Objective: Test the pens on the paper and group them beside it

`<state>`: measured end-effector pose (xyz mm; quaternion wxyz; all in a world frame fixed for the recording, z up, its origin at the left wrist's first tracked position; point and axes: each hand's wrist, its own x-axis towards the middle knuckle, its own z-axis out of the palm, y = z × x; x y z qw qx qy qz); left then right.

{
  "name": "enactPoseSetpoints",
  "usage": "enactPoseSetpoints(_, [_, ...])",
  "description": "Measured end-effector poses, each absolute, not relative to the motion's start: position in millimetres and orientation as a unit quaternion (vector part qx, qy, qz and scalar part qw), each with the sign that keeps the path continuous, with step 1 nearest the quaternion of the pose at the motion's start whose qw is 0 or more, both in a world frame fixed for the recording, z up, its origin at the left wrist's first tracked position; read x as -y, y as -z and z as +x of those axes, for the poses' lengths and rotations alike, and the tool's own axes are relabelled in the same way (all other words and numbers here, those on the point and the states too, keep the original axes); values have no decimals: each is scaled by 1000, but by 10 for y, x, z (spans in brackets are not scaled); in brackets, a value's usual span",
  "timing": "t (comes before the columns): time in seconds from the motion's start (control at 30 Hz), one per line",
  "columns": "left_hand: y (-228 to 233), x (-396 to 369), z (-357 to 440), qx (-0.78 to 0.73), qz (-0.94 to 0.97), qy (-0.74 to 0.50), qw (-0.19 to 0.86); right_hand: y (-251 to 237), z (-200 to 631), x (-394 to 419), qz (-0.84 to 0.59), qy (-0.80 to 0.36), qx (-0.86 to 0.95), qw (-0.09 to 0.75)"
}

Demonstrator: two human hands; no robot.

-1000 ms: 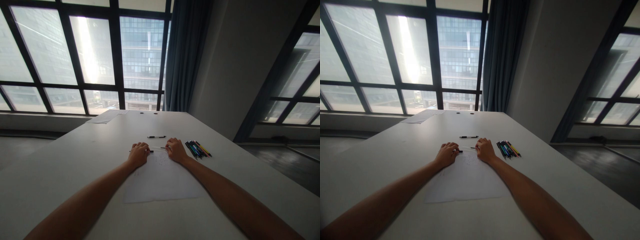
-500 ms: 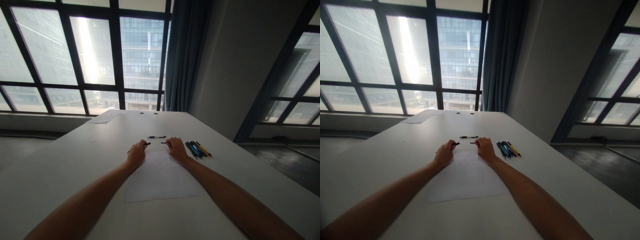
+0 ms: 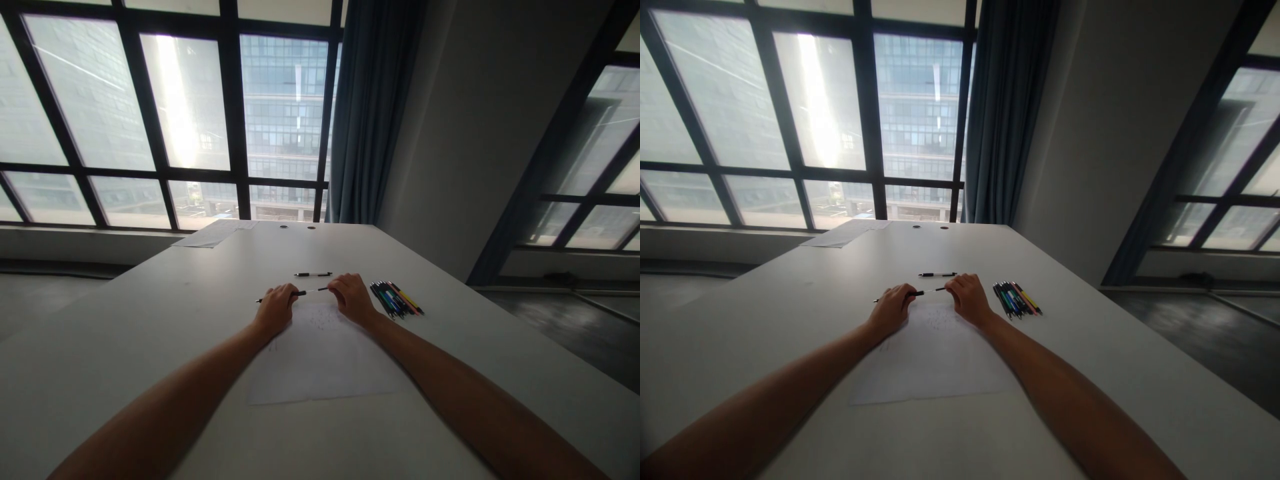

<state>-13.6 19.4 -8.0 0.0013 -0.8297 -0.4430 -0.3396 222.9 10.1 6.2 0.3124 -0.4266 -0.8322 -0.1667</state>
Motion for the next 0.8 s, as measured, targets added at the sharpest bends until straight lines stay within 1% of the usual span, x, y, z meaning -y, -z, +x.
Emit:
enactPoseSetpoints(0.1, [105,-212,-128,417,-835,360,-2,-63,2205,-107,-409,166,842,311])
enactPoseSetpoints(0.2, [131,-237,-121,408,-830,381,-10,-58,2262,-149,-485,182,789,331])
enactPoseSetpoints(0.23, [139,-245,-119,405,-829,386,-12,-56,2295,-165,-516,185,771,325])
enactPoseSetpoints(0.33, [156,-259,-114,396,-834,385,-14,-43,2379,-198,-568,178,756,272])
enactPoseSetpoints(0.43, [156,-257,-110,390,-840,378,-9,-31,2390,-202,-583,178,756,238])
enactPoseSetpoints(0.67, [87,-197,-113,403,-853,331,23,-34,2333,-218,-606,179,747,208])
enactPoseSetpoints(0.73, [73,-181,-117,414,-853,316,38,-37,2324,-218,-605,172,750,205])
enactPoseSetpoints(0.8, [70,-173,-120,424,-851,307,47,-45,2301,-203,-584,165,764,219])
